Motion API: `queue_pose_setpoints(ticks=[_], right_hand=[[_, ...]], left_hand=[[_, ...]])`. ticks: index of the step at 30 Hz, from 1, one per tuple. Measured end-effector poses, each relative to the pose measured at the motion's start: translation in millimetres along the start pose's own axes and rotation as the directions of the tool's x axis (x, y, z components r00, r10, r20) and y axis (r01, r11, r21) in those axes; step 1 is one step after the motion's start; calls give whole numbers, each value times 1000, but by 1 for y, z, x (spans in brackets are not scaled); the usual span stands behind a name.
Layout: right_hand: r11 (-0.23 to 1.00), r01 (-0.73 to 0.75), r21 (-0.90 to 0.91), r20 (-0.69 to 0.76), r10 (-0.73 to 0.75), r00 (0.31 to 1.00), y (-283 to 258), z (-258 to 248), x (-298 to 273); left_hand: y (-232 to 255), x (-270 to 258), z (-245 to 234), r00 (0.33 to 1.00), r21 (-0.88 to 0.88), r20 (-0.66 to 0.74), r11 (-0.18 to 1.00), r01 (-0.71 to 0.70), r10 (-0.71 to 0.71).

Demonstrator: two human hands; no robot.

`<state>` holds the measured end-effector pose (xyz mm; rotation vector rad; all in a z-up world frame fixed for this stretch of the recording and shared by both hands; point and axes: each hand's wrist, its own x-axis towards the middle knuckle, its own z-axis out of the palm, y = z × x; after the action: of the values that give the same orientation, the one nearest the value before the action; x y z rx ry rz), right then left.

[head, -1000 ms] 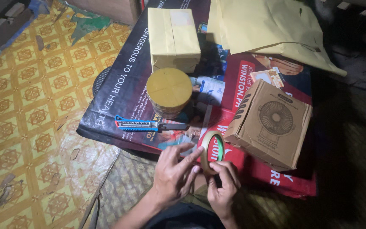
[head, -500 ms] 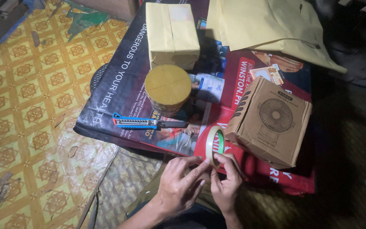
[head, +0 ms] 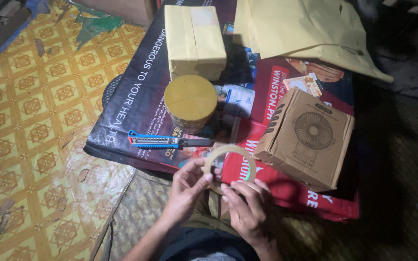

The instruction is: The person folds a small cardboard box into a yellow paper sleeve and seals it with clear tape. They then pick up a second box, pull tape from a roll, and apply it to the box edges.

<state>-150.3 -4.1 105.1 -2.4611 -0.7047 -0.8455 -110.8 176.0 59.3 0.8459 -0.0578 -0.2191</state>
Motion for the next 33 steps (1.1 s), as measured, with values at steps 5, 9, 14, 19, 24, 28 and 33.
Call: queue_pose_setpoints(ticks=[5,9,14,19,24,28,33], right_hand=[[945,-204,256,-298,278,913,1,1,-22],[841,-350,413,-199,458,866,8,4,-32],[906,-331,265,-119,371,921,2,9,-37],[902,-363,233,-100,393,914,-1,15,-35],[875,-373,309,-119,425,897,3,14,-32],[817,-363,448,-139,465,874,7,14,-28],[756,-339,560,-116,477,871,15,8,-23]], left_hand=[[-4,3,-3,998,-169,-52,985,25,-34],[-8,1,-3,992,-241,-44,965,106,-120],[-19,3,0,980,-316,-97,939,137,-176],[-28,1,1,988,-299,-87,949,99,-131],[-32,-1,1,997,-193,-69,981,3,-16],[-30,-5,2,998,-31,-55,1000,-1,-1],[-22,-8,6,999,79,7,996,-44,43]])
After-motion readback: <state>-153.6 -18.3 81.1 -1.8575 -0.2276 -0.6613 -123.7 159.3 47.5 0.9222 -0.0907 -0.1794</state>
